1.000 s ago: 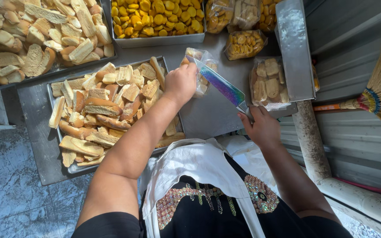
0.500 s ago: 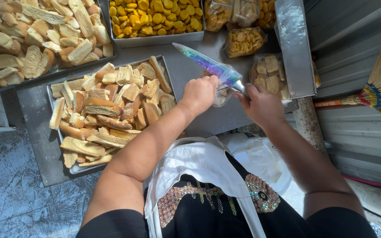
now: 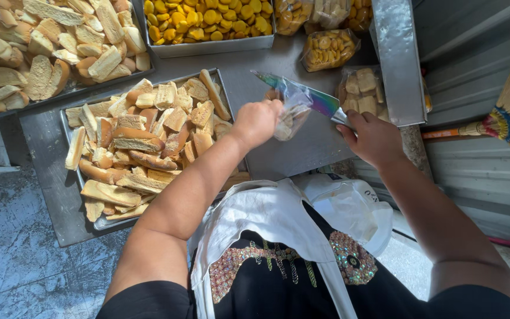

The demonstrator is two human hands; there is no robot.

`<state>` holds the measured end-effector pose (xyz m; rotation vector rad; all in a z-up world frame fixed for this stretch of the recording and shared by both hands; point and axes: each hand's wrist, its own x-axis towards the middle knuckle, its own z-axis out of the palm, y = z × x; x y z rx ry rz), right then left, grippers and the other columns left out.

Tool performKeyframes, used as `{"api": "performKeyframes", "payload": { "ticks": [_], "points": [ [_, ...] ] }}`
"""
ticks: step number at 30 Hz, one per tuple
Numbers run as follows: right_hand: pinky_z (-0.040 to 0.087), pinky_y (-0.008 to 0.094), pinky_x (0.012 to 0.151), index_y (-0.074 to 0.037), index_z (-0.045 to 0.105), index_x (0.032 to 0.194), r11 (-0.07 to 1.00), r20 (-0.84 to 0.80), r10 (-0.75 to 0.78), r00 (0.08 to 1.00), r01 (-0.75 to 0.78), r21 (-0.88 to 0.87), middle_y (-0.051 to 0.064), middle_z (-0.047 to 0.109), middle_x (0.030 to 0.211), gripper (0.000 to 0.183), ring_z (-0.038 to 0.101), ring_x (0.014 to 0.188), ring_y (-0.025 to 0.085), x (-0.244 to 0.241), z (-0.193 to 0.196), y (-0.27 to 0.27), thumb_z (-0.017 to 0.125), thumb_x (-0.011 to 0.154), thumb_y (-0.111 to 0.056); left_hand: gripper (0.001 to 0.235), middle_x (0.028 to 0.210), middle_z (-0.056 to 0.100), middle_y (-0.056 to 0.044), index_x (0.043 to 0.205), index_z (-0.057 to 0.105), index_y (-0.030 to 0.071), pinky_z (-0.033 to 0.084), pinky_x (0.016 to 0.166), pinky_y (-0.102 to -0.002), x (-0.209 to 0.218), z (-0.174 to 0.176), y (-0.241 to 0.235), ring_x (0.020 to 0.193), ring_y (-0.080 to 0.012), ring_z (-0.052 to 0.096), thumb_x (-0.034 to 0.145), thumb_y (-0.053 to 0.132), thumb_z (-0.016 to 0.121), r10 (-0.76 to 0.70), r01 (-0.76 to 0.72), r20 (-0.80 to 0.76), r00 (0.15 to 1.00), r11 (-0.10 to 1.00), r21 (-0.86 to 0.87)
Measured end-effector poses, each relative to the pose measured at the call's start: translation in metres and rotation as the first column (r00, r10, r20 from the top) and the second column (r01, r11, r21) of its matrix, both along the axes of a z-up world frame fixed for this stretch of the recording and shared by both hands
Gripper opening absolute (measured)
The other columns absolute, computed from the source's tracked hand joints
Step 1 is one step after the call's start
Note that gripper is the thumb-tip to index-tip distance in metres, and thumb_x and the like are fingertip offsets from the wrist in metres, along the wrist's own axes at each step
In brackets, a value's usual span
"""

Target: The person packs sliced bread pieces from a metal tray into clear plastic bags. They use a knife to assist in opening the bags and arranging the bread inside, then place the filled bags into a white sack.

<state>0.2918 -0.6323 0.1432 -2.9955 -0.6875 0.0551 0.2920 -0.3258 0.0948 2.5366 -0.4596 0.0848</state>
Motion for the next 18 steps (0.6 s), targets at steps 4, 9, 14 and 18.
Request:
{"api": "performKeyframes", "payload": {
  "ticks": [4,9,14,18],
  "points": [
    [0.055,0.046,0.066,-0.014,0.071,0.122,0.993,-0.041,-0.056,0.998,0.06,0.104,0.01,0.073,0.095,0.041,0.071,0.077,0.032,0.003,-0.014,-0.026,0.065,0.099,-0.047,0.008,0.089,0.072,-0.015,0.096,0.063,0.01,0.055,0.072,-0.05,0.001,0.0,0.013,0.08,-0.0374,0.07,0.094,0.017,0.06,-0.056,0.055,0.039,0.998,0.998,0.032],
    [0.056,0.045,0.071,-0.014,0.073,0.121,0.98,-0.018,-0.045,0.999,0.047,0.195,0.011,0.072,0.095,0.041,0.07,0.081,0.032,0.006,-0.021,-0.034,0.066,0.1,-0.049,0.009,0.091,0.073,-0.012,0.093,0.064,0.01,0.055,0.075,-0.05,0.008,0.012,0.033,0.083,-0.0377,0.069,0.089,0.018,0.061,-0.096,0.094,0.116,0.989,0.995,0.024],
    [0.056,0.045,0.065,-0.01,0.072,0.122,0.991,-0.03,-0.054,0.998,0.058,0.124,0.013,0.071,0.093,0.047,0.07,0.076,0.031,0.003,-0.039,-0.002,0.063,0.102,-0.051,0.011,0.09,0.073,-0.012,0.098,0.065,0.012,0.055,0.074,-0.049,0.0,0.021,0.005,0.084,-0.0345,0.071,0.09,0.017,0.06,-0.177,0.176,0.038,0.983,0.984,0.034],
    [0.057,0.046,0.072,-0.011,0.073,0.117,0.987,-0.032,-0.072,0.997,0.075,0.144,0.012,0.072,0.096,0.045,0.07,0.084,0.033,0.014,-0.043,-0.012,0.062,0.104,-0.053,0.008,0.091,0.074,-0.012,0.094,0.066,0.013,0.055,0.072,-0.051,-0.007,0.025,0.021,0.081,-0.0376,0.07,0.091,0.018,0.06,-0.109,0.109,0.043,0.993,0.994,0.001]
  ]
}}
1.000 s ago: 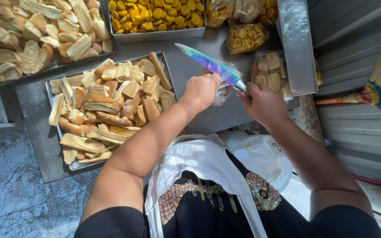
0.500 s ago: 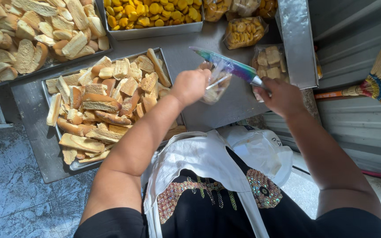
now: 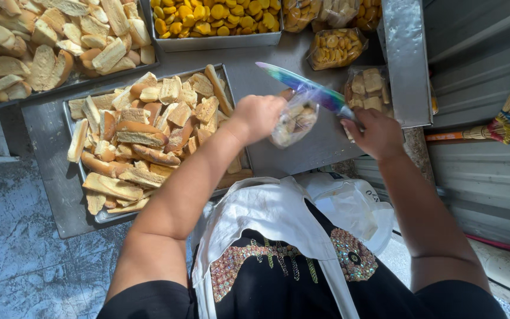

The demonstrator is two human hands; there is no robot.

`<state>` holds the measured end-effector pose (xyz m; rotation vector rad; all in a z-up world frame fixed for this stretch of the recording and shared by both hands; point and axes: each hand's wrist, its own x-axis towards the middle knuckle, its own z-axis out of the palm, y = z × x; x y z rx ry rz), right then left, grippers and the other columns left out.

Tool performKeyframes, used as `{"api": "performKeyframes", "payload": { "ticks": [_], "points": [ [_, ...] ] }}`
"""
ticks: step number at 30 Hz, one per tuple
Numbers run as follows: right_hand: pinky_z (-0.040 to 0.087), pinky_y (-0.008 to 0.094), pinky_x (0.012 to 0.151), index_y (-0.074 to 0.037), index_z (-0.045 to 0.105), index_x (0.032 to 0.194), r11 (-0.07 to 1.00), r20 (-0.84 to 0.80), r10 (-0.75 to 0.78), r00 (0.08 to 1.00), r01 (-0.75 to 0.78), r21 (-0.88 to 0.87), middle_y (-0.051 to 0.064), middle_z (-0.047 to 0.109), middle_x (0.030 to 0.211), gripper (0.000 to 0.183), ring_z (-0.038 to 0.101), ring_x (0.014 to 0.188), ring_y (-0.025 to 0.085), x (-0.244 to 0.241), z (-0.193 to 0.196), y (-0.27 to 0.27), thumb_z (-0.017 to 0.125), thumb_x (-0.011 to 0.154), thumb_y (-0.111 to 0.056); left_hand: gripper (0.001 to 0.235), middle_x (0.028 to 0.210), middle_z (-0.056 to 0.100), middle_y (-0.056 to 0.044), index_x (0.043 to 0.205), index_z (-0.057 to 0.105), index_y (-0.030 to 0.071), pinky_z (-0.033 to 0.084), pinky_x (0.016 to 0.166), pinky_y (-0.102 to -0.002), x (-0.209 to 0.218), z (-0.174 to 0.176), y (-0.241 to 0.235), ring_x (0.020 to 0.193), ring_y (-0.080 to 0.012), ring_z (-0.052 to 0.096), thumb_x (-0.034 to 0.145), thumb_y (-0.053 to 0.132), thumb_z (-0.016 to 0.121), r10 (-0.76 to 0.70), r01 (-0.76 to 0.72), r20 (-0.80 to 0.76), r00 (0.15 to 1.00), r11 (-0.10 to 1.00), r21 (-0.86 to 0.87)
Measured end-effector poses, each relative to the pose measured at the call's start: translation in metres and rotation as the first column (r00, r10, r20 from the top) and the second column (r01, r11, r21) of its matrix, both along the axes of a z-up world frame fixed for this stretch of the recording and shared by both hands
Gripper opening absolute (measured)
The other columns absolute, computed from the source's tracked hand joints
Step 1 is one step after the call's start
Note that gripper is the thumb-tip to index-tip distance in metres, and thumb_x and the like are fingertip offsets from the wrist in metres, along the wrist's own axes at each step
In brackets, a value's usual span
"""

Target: The person packs sliced bread pieces from a metal tray into clear plastic bags. They use a knife to assist in opening the bags and arranging the bread inside, then place the filled bags into a white sack.

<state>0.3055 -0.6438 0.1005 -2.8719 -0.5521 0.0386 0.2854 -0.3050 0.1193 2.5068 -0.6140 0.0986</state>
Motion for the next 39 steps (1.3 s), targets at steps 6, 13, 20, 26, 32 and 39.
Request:
{"api": "performKeyframes", "payload": {
  "ticks": [6,13,20,26,32,39],
  "points": [
    [0.055,0.044,0.078,0.0,0.066,0.13,0.961,-0.088,-0.162,0.983,0.178,0.211,0.023,0.072,0.103,0.05,0.071,0.087,0.031,0.043,-0.021,-0.068,0.067,0.108,-0.046,0.017,0.087,0.07,-0.016,0.098,0.066,0.01,0.054,0.069,-0.052,-0.013,0.014,0.052,0.079,-0.0399,0.068,0.098,0.025,0.06,0.137,-0.137,-0.03,0.99,0.991,-0.008],
    [0.052,0.048,0.091,-0.009,0.063,0.134,0.954,-0.343,-0.143,0.928,0.222,0.202,0.02,0.068,0.114,0.047,0.066,0.105,0.038,-0.004,-0.128,0.024,0.07,0.095,-0.034,0.021,0.088,0.07,-0.017,0.106,0.068,0.008,0.053,0.068,-0.051,-0.038,0.029,0.065,0.08,-0.0404,0.067,0.1,0.026,0.06,0.205,-0.195,0.024,0.978,0.956,-0.219],
    [0.043,0.045,0.113,-0.011,0.064,0.131,0.679,0.051,0.219,0.974,-0.19,0.709,0.018,0.047,0.144,0.04,0.048,0.137,0.039,-0.029,-0.011,0.133,0.077,0.096,-0.025,0.014,0.088,0.07,-0.013,0.099,0.066,0.008,0.054,0.072,-0.049,-0.061,0.026,0.044,0.082,-0.0345,0.07,0.099,0.021,0.062,0.298,-0.268,0.129,0.946,0.941,-0.208],
    [0.043,0.043,0.1,-0.01,0.071,0.111,0.738,0.198,0.326,0.924,-0.38,0.557,0.011,0.06,0.115,0.038,0.049,0.112,0.034,-0.031,0.062,0.218,0.09,0.083,-0.026,0.011,0.087,0.07,-0.015,0.095,0.064,0.007,0.055,0.072,-0.048,-0.082,0.033,0.055,0.078,-0.0371,0.069,0.094,0.017,0.064,0.445,-0.395,0.189,0.875,0.884,-0.251],
    [0.04,0.042,0.096,-0.011,0.073,0.098,0.645,0.308,0.453,0.836,-0.546,0.534,0.007,0.06,0.107,0.023,0.05,0.105,0.03,-0.035,0.08,0.25,0.09,0.084,-0.016,0.009,0.086,0.07,-0.016,0.095,0.063,0.006,0.056,0.071,-0.048,-0.094,0.037,0.078,0.078,-0.0373,0.07,0.095,0.015,0.063,0.548,-0.475,0.241,0.801,0.826,-0.303],
    [0.038,0.055,0.103,-0.011,0.068,0.09,0.564,0.501,0.558,0.662,-0.745,0.356,0.007,0.059,0.111,0.02,0.049,0.112,0.033,-0.064,0.089,0.27,0.086,0.081,-0.014,0.029,0.067,0.067,-0.005,0.093,0.067,0.011,0.052,0.049,-0.037,-0.063,0.015,0.148,0.055,-0.0198,0.066,0.108,0.029,0.05,0.849,-0.784,0.041,0.527,0.505,-0.361]
  ]
}}
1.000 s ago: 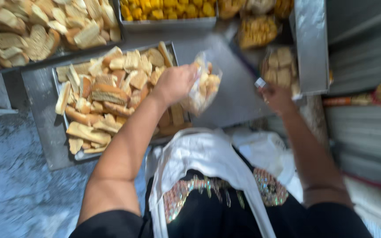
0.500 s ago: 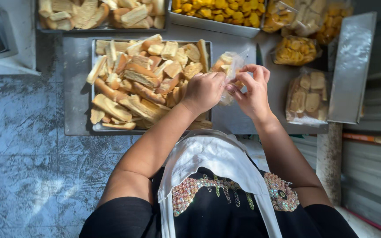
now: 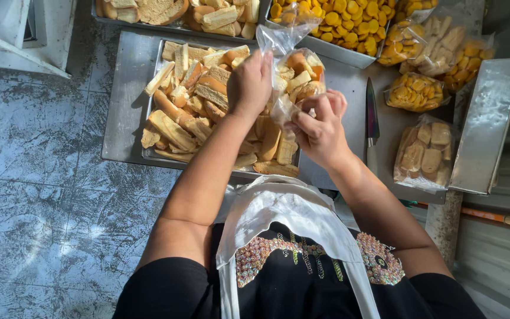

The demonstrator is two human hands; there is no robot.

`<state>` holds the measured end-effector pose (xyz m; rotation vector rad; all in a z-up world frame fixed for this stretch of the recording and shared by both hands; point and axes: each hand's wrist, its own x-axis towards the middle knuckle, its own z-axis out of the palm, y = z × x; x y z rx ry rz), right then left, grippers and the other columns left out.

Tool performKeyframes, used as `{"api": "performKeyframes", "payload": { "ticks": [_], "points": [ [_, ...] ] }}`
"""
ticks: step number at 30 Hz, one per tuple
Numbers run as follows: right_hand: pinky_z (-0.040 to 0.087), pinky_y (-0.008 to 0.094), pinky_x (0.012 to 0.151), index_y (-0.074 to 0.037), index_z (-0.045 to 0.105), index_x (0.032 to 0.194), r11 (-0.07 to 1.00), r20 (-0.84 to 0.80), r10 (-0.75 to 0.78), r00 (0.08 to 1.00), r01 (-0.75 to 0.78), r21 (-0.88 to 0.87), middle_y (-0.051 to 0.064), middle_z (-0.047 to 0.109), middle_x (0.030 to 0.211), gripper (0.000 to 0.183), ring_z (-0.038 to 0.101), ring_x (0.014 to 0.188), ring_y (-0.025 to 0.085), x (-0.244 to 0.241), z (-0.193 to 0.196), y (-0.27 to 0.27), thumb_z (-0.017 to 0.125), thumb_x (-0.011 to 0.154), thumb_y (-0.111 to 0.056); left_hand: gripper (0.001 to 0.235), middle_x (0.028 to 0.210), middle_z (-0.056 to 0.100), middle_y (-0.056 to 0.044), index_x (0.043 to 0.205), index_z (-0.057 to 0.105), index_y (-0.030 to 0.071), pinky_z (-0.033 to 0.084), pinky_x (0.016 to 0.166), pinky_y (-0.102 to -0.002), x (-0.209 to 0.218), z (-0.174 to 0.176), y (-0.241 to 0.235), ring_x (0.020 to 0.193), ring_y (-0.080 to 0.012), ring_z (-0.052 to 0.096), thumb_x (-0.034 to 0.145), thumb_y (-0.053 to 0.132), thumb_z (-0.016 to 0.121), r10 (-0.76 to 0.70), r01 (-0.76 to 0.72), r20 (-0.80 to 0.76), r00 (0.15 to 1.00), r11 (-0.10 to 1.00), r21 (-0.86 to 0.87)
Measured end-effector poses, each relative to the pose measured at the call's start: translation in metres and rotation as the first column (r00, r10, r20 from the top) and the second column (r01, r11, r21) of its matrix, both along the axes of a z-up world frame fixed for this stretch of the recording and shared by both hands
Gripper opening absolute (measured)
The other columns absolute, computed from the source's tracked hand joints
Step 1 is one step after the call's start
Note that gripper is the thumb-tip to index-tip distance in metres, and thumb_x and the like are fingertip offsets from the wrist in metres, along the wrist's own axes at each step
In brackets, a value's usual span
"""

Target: The person packs sliced bread pieces from a metal tray into clear plastic bags. They use a knife to assist in opening the bags and arranging the bread inside, then place the filled bags into a white sack.

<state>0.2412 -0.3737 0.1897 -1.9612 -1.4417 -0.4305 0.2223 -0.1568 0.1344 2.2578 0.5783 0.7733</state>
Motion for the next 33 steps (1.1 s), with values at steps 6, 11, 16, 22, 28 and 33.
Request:
{"api": "performKeyframes", "payload": {
  "ticks": [6,11,16,22,28,33],
  "points": [
    [0.038,0.049,0.104,-0.01,0.07,0.092,0.999,-0.199,-0.045,0.979,0.048,0.012,0.008,0.055,0.116,0.011,0.046,0.115,0.033,-0.003,-0.018,-0.004,0.081,0.089,-0.01,0.033,0.078,0.063,-0.002,0.1,0.07,0.008,0.05,0.062,-0.028,0.003,-0.021,0.091,0.068,-0.0119,0.056,0.111,0.033,0.051,0.108,-0.061,0.046,0.993,0.809,-0.584],
    [0.04,0.04,0.112,-0.011,0.061,0.11,0.937,-0.643,0.287,0.71,-0.067,0.344,0.006,0.049,0.128,0.011,0.047,0.122,0.023,0.015,-0.042,0.002,0.07,0.107,-0.017,0.028,0.095,0.067,-0.003,0.113,0.07,0.002,0.053,0.08,-0.03,-0.012,-0.031,0.111,0.085,-0.0123,0.061,0.102,0.028,0.068,0.195,0.531,0.571,0.798,0.223,-0.818],
    [0.048,0.049,0.111,-0.016,0.046,0.141,0.782,-0.797,0.59,0.129,0.154,0.604,0.007,0.05,0.136,0.044,0.052,0.122,0.021,0.031,-0.05,0.023,0.056,0.11,-0.046,0.023,0.093,0.064,-0.004,0.112,0.065,0.007,0.057,0.087,-0.043,-0.027,0.011,0.125,0.085,-0.0179,0.063,0.107,0.028,0.071,0.135,0.759,0.768,0.626,0.118,-0.64],
    [0.044,0.066,0.109,-0.016,0.034,0.161,0.849,-0.683,0.325,-0.654,-0.116,0.515,0.016,0.043,0.158,0.099,0.052,0.137,0.041,0.019,-0.075,0.089,0.043,0.09,-0.084,0.034,0.091,0.065,-0.002,0.097,0.063,0.008,0.058,0.101,-0.053,-0.026,0.069,0.109,0.095,-0.019,0.069,0.094,0.041,0.064,0.036,0.864,0.865,0.5,-0.097,-0.495],
    [0.036,0.066,0.124,-0.019,0.031,0.164,0.733,-0.51,0.535,-0.673,0.07,0.677,0.014,0.044,0.166,0.106,0.046,0.151,0.04,0.038,-0.103,0.113,0.054,0.081,-0.081,0.045,0.089,0.062,-0.002,0.091,0.063,0.006,0.057,0.109,-0.058,-0.06,0.04,0.136,0.091,-0.019,0.063,0.114,0.045,0.062,-0.18,0.831,0.839,0.513,-0.138,-0.538],
    [0.037,0.058,0.128,-0.013,0.036,0.165,0.859,-0.787,0.467,-0.404,-0.005,0.512,0.017,0.042,0.167,0.09,0.045,0.15,0.037,0.06,-0.111,0.117,0.067,0.096,-0.061,0.044,0.104,0.07,-0.002,0.111,0.068,0.005,0.054,0.107,-0.04,-0.107,-0.039,0.19,0.104,-0.0187,0.068,0.108,0.045,0.049,-0.25,0.322,0.213,0.944,0.572,-0.754]
  ]
}}
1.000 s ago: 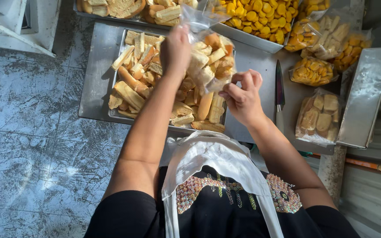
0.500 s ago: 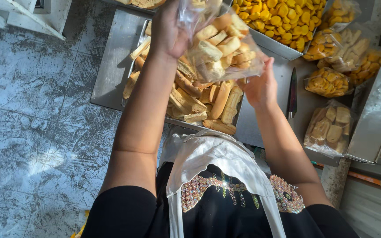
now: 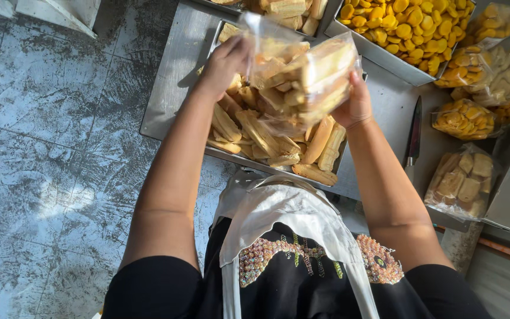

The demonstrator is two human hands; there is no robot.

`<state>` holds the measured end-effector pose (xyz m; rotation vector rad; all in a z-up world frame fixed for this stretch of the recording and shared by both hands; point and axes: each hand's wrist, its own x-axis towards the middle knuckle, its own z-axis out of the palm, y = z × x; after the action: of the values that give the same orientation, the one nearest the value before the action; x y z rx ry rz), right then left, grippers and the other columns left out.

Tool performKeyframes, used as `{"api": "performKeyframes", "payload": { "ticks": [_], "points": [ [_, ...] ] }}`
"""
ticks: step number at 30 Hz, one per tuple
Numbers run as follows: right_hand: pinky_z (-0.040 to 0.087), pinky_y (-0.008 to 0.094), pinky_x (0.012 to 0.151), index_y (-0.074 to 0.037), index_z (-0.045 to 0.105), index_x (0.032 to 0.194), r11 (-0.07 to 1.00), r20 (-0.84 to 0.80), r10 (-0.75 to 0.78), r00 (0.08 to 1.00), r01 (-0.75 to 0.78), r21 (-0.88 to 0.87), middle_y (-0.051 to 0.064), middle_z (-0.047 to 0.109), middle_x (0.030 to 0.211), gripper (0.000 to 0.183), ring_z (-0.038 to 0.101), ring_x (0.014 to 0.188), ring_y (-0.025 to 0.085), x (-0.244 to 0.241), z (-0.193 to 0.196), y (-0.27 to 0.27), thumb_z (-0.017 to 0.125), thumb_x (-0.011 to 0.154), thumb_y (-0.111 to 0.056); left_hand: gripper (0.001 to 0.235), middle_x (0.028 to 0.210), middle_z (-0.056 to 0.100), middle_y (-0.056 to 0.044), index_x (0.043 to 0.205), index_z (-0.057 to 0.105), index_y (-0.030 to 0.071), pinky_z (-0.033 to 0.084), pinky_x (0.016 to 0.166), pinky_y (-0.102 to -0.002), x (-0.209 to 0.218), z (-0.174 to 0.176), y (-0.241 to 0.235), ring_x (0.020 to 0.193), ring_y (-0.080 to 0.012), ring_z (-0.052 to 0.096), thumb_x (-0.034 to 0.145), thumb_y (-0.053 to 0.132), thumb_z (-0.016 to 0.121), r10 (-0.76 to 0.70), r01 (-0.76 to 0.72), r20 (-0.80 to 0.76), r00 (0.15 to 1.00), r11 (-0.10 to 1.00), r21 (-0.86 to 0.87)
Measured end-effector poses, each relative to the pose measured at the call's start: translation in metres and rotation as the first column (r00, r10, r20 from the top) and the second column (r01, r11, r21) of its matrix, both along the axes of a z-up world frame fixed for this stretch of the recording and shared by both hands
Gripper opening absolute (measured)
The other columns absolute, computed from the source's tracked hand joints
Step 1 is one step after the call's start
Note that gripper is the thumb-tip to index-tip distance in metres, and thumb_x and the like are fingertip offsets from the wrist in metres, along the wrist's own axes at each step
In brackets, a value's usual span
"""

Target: The person packs sliced bread pieces from a metal tray into clear plastic bags. They use a knife to assist in opening the bags and arranging the bread inside, then place the filled bags into a white sack.

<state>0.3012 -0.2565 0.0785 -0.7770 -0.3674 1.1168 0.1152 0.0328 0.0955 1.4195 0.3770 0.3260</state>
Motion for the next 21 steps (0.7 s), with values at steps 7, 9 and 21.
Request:
{"api": "performKeyframes", "payload": {
  "ticks": [7,9,21],
  "points": [
    [0.058,0.053,0.09,-0.02,0.043,0.132,0.96,0.231,-0.118,0.966,0.171,-0.221,0.011,0.056,0.125,0.059,0.062,0.114,0.032,-0.035,-0.011,0.043,0.075,0.083,-0.03,0.027,0.099,0.071,-0.001,0.122,0.069,0.007,0.049,0.091,-0.035,-0.056,-0.14,0.031,0.093,-0.0166,0.061,0.104,0.024,0.06,0.387,-0.413,-0.3,0.872,0.91,-0.026],
    [0.055,0.046,0.097,-0.015,0.046,0.135,0.952,0.395,-0.118,0.911,0.216,-0.215,0.012,0.055,0.132,0.059,0.06,0.119,0.029,-0.045,-0.011,0.056,0.079,0.087,-0.023,0.023,0.1,0.067,-0.004,0.119,0.07,0.005,0.05,0.086,-0.034,-0.058,-0.169,0.036,0.091,-0.0183,0.06,0.102,0.019,0.064,0.561,-0.531,-0.288,0.776,0.828,0.181],
    [0.053,0.033,0.106,-0.004,0.067,0.11,0.853,0.94,-0.039,0.34,0.501,-0.146,0.006,0.044,0.123,0.04,0.053,0.12,0.019,-0.061,0.038,0.048,0.091,0.082,-0.02,0.04,0.122,0.069,-0.01,0.14,0.058,0.008,0.055,0.088,-0.032,-0.032,-0.241,0.019,0.099,-0.0171,0.067,0.101,0.013,0.054,0.588,-0.589,-0.045,0.808,0.806,-0.049]
  ]
}}
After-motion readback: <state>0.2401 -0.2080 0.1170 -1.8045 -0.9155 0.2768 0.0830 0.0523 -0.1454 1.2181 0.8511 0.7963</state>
